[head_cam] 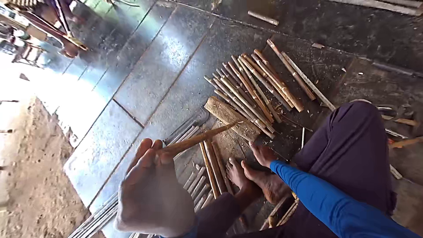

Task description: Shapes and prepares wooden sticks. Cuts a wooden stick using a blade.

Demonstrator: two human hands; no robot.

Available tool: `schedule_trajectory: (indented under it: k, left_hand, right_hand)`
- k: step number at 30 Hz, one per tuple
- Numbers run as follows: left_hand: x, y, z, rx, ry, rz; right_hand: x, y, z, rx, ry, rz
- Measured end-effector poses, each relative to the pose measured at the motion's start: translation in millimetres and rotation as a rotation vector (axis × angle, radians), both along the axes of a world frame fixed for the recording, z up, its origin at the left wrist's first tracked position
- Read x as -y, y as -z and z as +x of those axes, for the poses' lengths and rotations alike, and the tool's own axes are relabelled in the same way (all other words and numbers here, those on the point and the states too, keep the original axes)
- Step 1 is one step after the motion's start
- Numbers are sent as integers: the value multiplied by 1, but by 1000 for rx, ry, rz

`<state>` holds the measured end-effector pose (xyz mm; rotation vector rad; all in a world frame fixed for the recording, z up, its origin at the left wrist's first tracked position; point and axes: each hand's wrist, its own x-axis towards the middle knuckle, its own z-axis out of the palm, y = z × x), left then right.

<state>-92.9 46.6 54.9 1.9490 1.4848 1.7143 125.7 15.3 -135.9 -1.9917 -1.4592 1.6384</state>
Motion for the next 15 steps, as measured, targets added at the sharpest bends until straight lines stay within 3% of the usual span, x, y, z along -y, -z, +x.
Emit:
schedule_trajectory:
  k: [2, 3, 4, 5, 6, 7, 9, 12, 15]
  left_hand:
    - [7, 0, 0, -36, -8, 8]
    - [5, -1, 0, -51, -18, 20]
    - [2, -2, 0, -53, -23, 35]
    - [0, -4, -2, -53, -13, 47]
    - [-2, -3, -3, -55, -2, 55]
    - [0, -1, -4, -70, -14, 57]
    - [6, -3, -5, -128, -54, 46]
    - [-2, -6, -2, -105, -31, 50]
    - [5, -3, -2, -115, -25, 44]
  right_hand:
    - [32, 63, -22, 160, 93, 552]
    - [18, 30, -9, 43, -37, 135]
    - [0, 18, -4, -22, -42, -82]
    - [0, 32, -11, 15, 20, 7]
    - [7, 65, -23, 110, 111, 274]
    - [10, 65, -21, 104, 72, 258]
    - [4, 7, -4, -72, -28, -172]
    - [-10, -18, -2, -54, 106, -151]
    - [-3, -6, -4, -74, 22, -174]
